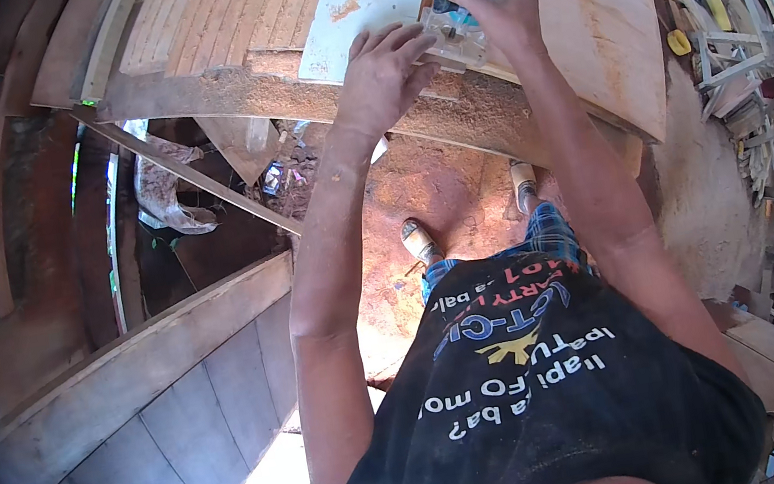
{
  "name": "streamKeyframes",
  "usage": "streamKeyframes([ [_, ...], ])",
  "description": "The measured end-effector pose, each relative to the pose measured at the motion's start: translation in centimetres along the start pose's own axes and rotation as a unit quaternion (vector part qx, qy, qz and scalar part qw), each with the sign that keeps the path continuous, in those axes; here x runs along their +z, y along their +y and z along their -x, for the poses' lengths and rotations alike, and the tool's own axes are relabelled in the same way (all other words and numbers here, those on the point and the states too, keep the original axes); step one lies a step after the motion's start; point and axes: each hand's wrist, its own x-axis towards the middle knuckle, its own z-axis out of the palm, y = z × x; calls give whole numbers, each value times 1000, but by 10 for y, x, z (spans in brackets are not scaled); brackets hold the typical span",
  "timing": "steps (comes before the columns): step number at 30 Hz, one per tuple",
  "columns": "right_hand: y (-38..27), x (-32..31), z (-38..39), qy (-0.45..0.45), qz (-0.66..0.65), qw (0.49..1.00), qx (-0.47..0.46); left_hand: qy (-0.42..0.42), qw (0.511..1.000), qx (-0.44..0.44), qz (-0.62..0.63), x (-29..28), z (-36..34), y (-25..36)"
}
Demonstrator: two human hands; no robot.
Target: The person measures a wooden board with a rule, hammers nails to secure a small trim piece to a larger structure, and then uses a handheld router to trim along the edge of the assembly.
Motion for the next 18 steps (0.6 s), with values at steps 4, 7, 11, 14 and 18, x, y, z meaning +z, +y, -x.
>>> streamKeyframes([
  [4, -3, 5, 4, -14, -15, 1000, 4, 1, 999, 17, -46, 13, -6, -16],
  [7, 3, 5, 5, -28, 6, 999, -16, -38, 997, 24, -65, 11, -13, -20],
  [11, 16, 8, 9, 37, 74, 996, -26, -53, 995, 33, -76, 8, -19, -20],
  [14, 12, 12, 14, 52, 64, 996, -26, -72, 993, 29, -93, 4, -23, -19],
  [18, 13, 15, 17, 62, 73, 994, -46, -109, 988, 17, -105, 1, -28, -19],
])
